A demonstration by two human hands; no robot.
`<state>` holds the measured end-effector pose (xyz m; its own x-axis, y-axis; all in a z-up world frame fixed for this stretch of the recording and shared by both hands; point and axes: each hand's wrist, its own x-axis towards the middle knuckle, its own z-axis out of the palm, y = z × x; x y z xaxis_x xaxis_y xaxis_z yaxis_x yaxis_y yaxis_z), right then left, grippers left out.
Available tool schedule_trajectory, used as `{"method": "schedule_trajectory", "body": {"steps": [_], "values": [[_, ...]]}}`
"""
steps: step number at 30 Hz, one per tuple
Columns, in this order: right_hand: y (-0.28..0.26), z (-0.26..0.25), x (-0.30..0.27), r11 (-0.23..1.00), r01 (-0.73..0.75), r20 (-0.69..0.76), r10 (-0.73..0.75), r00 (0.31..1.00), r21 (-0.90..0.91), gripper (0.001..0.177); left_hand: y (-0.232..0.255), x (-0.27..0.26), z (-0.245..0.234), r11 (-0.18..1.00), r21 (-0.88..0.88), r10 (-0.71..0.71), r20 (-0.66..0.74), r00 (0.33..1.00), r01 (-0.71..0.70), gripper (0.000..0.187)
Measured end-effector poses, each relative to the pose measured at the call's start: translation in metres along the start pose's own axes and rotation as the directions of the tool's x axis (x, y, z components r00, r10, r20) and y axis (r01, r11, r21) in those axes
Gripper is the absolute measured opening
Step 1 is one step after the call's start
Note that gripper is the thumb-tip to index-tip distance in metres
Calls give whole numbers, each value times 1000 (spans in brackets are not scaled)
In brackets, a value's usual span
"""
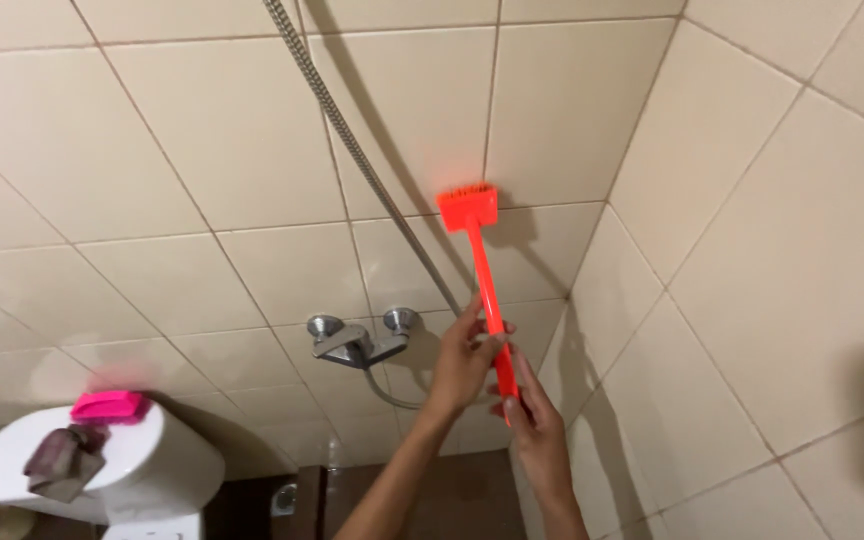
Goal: The person scrubs the shower wall tiles and fixtures using a red long-handled brush. They focus on the area around the shower valve and the vertical grout lines, moving the brush up and down and side to side.
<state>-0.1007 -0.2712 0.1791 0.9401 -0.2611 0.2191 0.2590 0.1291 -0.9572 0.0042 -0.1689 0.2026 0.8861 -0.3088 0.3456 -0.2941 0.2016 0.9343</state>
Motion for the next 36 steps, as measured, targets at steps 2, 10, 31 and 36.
{"method": "schedule_trajectory", "body": {"steps": [2,10,31,36], "values": [[40,-10,-3,999,-2,-13,2,1000,-45,54,-3,-8,-2,993,-51,-110,-13,994,109,68],[37,3,28,993,49,-35,-53,998,-109,52,32,13,-8,999,7,46,-2,999,-46,79],[-16,95,50,985,131,37,-128,991,-116,58,117,28,-75,993,75,88,38,995,-91,76],[24,91,27,971,3,-15,-6,1000,-238,59,72,4,-84,999,-25,-19,67,998,21,75]]}}
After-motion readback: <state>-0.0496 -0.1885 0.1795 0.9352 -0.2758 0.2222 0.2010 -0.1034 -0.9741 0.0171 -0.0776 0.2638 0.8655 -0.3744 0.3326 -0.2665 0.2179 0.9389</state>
